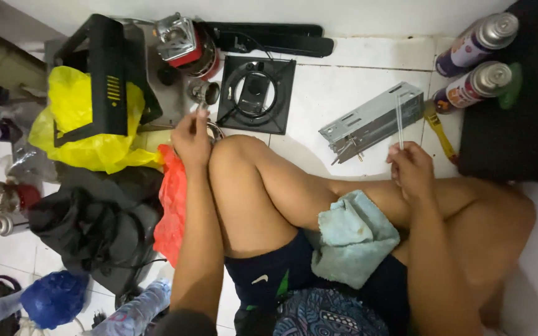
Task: Cleaning and inspecting a metal igniter assembly using a brush, screwdriver, and cloth.
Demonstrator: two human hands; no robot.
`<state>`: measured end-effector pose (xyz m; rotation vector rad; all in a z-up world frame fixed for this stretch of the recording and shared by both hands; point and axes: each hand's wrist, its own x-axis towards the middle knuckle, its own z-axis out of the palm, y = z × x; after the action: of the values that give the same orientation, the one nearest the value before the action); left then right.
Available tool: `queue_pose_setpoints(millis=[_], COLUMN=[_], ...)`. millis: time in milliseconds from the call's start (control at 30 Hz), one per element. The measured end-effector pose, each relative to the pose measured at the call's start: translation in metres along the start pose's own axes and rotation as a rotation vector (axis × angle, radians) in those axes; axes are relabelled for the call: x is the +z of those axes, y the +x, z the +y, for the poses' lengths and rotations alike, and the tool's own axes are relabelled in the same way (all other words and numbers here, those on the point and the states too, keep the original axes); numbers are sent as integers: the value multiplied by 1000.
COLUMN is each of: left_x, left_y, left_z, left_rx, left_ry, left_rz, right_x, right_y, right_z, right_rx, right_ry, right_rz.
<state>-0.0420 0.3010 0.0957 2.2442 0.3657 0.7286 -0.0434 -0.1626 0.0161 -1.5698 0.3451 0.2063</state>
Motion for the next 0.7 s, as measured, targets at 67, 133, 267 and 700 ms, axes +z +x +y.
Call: queue_pose_setpoints(millis=[67,133,267,700], left_x=[-15,-28,-60,21], left_y=[-23,-39,-59,63], left_z=[10,22,52,49], left_rx=[9,22,-115,-40], left_ry=[-58,-120,-256,525], left_rz=[82,161,32,-725], right_x=[0,6,20,12], right_y=[4,3,-23,-28], right_z=[13,14,3,9], right_rx=[-33,-66,-123,-155], right_ry=[-188,-374,-642,-580], right_rz=[-55,-101,-227,-238])
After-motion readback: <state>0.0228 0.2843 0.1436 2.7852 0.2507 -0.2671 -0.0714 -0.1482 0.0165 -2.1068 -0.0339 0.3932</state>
